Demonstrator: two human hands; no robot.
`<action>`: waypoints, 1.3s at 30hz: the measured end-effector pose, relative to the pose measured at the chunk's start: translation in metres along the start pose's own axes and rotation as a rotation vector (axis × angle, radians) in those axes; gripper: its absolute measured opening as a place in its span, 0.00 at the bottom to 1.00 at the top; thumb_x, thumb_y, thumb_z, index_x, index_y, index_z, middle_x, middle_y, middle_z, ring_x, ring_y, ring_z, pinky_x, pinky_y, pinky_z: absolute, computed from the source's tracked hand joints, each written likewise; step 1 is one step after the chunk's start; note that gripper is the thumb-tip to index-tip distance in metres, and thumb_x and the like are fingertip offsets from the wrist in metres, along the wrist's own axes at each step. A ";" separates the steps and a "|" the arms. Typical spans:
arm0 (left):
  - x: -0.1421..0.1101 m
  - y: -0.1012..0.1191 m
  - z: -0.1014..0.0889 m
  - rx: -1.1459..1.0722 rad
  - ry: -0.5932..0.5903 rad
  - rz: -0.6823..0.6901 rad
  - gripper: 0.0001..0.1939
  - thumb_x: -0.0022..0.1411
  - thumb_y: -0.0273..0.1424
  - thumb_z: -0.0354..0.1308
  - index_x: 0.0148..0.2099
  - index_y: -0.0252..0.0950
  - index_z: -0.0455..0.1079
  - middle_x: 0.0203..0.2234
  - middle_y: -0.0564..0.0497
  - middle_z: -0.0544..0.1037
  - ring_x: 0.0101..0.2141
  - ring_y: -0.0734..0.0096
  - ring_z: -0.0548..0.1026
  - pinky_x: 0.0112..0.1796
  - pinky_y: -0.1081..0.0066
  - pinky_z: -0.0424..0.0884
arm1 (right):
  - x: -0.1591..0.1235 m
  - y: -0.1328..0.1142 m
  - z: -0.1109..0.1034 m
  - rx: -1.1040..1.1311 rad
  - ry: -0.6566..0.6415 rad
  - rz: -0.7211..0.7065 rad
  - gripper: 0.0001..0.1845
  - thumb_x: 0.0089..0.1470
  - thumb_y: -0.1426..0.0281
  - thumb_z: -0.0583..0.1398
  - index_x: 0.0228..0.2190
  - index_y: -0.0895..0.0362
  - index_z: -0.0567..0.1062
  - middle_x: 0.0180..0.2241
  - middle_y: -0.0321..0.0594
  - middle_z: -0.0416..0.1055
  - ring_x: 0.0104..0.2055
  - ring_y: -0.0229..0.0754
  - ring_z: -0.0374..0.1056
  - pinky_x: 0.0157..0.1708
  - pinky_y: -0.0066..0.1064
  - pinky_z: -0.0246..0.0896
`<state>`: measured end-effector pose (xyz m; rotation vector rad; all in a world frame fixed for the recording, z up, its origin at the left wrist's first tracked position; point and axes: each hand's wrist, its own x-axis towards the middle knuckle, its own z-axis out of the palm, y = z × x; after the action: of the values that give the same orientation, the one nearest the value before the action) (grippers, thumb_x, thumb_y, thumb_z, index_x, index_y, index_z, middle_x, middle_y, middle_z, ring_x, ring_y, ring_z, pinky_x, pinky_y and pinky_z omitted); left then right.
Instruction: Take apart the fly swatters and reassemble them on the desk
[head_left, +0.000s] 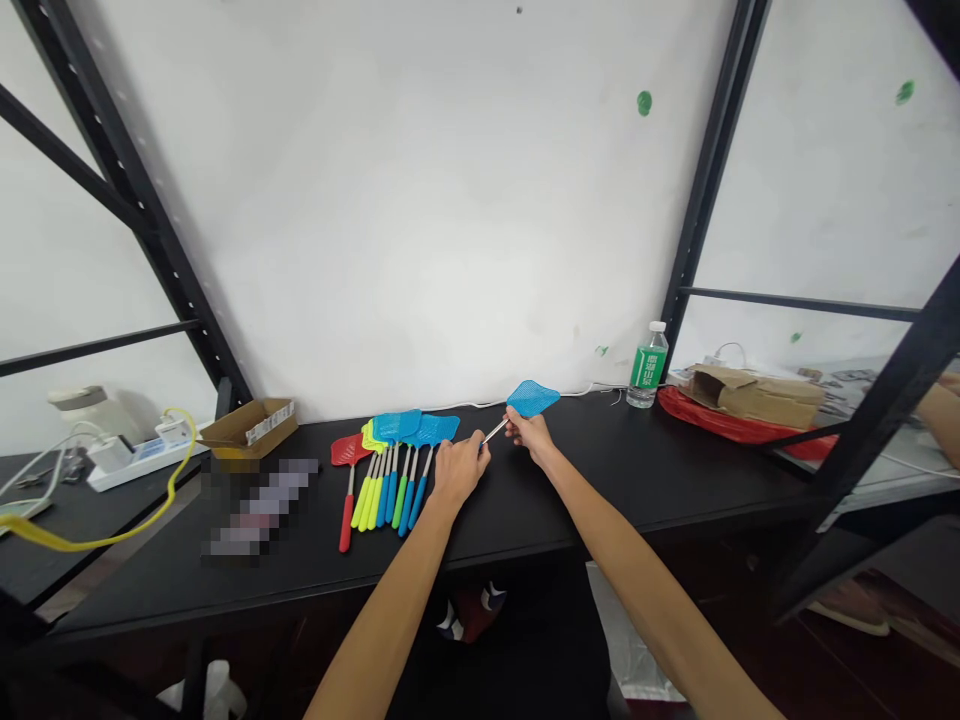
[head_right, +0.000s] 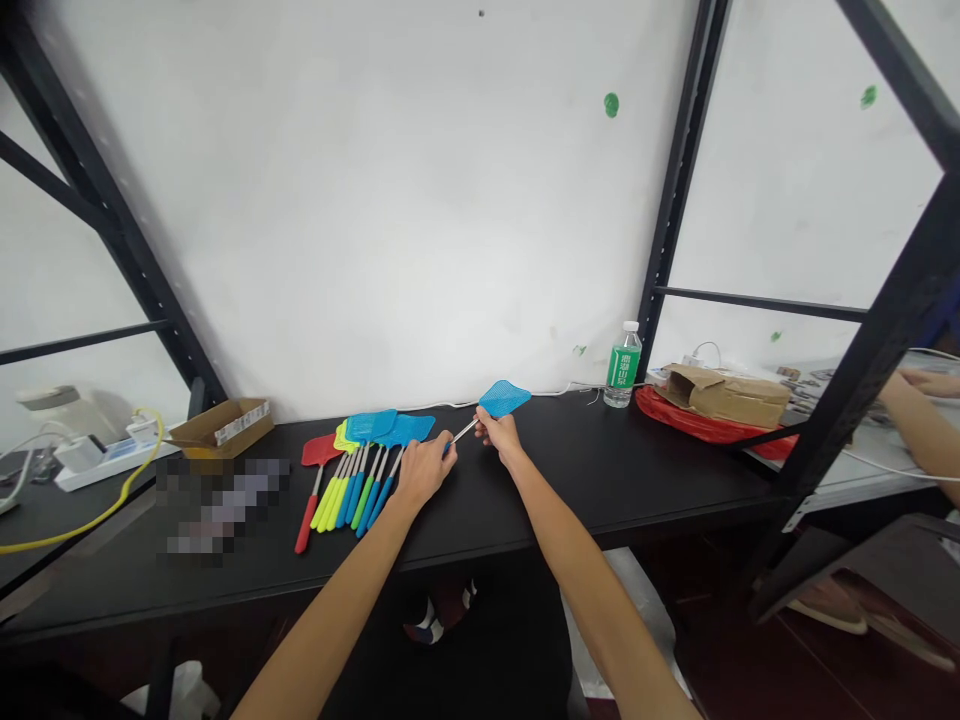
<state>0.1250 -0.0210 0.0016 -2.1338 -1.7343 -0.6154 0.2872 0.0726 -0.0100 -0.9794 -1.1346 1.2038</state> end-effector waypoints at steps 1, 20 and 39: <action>-0.001 -0.002 0.000 -0.003 0.002 -0.010 0.10 0.69 0.35 0.46 0.43 0.40 0.68 0.30 0.49 0.80 0.33 0.63 0.77 0.37 0.67 0.57 | -0.001 -0.002 -0.001 0.032 -0.038 0.042 0.19 0.49 0.55 0.66 0.31 0.59 0.78 0.26 0.40 0.74 0.21 0.33 0.67 0.15 0.20 0.54; -0.005 -0.010 -0.006 -0.171 -0.102 -0.060 0.13 0.71 0.37 0.42 0.49 0.42 0.66 0.34 0.50 0.79 0.37 0.64 0.77 0.33 0.71 0.59 | -0.006 -0.007 -0.004 0.199 -0.141 0.026 0.18 0.45 0.59 0.69 0.36 0.57 0.79 0.41 0.46 0.78 0.30 0.37 0.73 0.20 0.21 0.61; 0.003 -0.014 -0.004 -0.294 -0.092 0.028 0.15 0.70 0.38 0.44 0.48 0.41 0.70 0.32 0.51 0.79 0.34 0.66 0.76 0.33 0.72 0.61 | 0.002 -0.006 -0.008 -0.031 0.109 -0.157 0.15 0.37 0.61 0.69 0.25 0.61 0.81 0.30 0.45 0.79 0.24 0.36 0.64 0.16 0.25 0.50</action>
<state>0.1114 -0.0179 0.0059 -2.4124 -1.7494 -0.8208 0.2960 0.0740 -0.0052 -0.9495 -1.1246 0.9988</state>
